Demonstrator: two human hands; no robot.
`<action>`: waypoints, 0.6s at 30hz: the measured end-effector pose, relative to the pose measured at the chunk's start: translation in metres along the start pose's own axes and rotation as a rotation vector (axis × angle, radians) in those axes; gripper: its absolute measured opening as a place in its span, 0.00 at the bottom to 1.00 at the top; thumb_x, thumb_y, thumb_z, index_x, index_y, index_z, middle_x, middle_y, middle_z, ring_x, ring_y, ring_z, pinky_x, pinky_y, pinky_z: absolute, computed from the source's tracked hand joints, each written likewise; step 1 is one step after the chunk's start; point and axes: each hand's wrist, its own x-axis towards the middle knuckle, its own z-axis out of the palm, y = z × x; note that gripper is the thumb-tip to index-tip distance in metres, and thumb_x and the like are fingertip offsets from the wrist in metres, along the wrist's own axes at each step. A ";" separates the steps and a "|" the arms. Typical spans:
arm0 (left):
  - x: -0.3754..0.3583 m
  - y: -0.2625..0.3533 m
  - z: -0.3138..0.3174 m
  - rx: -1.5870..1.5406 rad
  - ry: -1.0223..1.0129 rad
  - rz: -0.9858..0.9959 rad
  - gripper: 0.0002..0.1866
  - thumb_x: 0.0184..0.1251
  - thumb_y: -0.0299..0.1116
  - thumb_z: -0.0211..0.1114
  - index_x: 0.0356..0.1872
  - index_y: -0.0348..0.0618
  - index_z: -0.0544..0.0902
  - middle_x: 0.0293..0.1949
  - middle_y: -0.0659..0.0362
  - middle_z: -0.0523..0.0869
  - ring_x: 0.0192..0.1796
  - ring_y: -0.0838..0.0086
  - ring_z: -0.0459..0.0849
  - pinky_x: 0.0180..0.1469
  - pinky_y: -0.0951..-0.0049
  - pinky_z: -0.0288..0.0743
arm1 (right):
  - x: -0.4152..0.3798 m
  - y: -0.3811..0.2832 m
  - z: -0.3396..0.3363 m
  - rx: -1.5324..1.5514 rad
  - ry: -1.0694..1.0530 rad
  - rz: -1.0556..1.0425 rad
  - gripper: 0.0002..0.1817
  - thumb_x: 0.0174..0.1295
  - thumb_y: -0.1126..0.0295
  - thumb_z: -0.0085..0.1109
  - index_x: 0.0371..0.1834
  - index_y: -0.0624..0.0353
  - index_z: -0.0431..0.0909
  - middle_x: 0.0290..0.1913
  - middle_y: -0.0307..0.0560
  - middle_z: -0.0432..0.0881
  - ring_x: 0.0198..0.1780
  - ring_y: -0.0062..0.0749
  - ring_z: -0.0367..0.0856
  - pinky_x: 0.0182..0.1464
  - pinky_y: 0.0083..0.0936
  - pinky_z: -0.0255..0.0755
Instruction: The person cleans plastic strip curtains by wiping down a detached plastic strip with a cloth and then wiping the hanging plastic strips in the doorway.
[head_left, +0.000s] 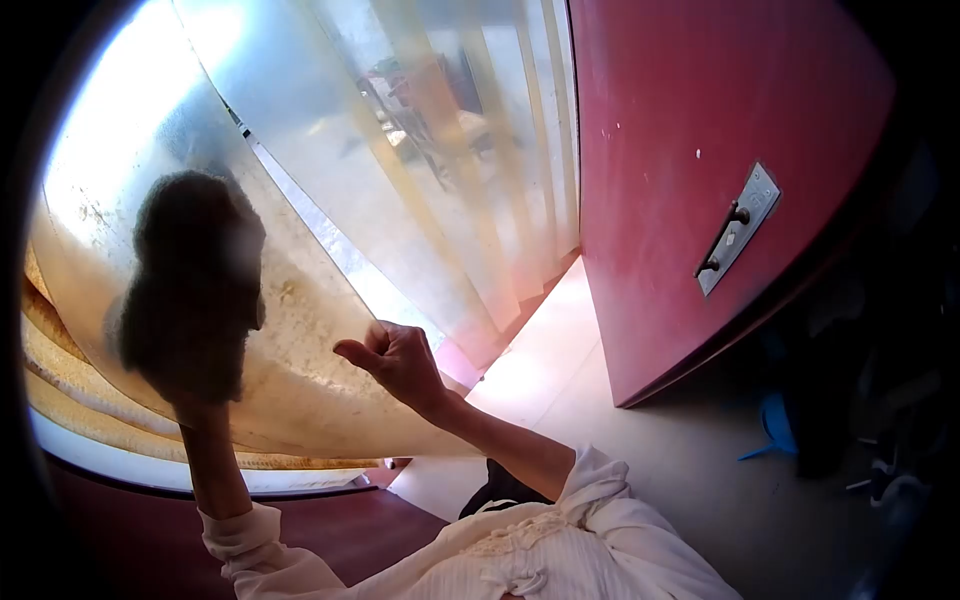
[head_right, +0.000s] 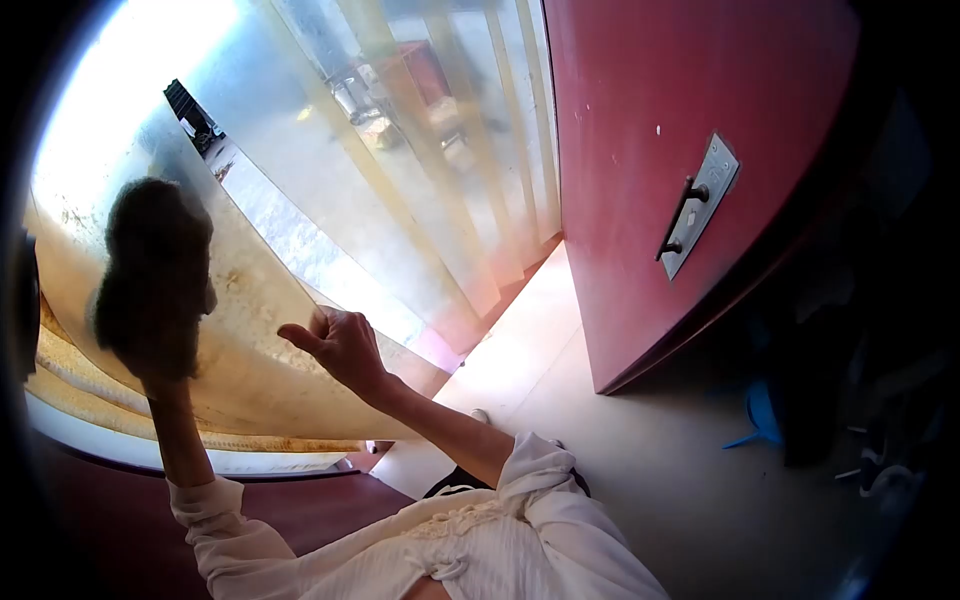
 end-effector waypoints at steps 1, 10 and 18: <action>-0.002 0.024 -0.014 -0.097 -0.108 -0.015 0.14 0.51 0.42 0.66 0.30 0.43 0.79 0.24 0.62 0.78 0.27 0.73 0.78 0.29 0.73 0.75 | 0.006 -0.001 -0.010 -0.051 0.037 -0.001 0.31 0.51 0.49 0.67 0.10 0.59 0.60 0.09 0.32 0.60 0.17 0.13 0.54 0.16 0.21 0.50; -0.100 0.129 -0.020 -0.292 -0.653 0.294 0.26 0.66 0.30 0.53 0.63 0.36 0.59 0.61 0.52 0.65 0.61 0.69 0.65 0.61 0.76 0.60 | 0.013 0.004 -0.041 0.018 0.221 0.046 0.29 0.50 0.46 0.67 0.15 0.56 0.63 0.10 0.30 0.59 0.17 0.11 0.53 0.18 0.17 0.49; -0.119 0.074 -0.015 -0.673 -0.570 0.252 0.20 0.62 0.28 0.58 0.54 0.34 0.67 0.48 0.53 0.72 0.48 0.73 0.70 0.48 0.78 0.66 | 0.009 0.005 -0.031 0.044 0.088 0.043 0.30 0.48 0.48 0.70 0.12 0.56 0.61 0.12 0.30 0.60 0.18 0.11 0.54 0.17 0.17 0.50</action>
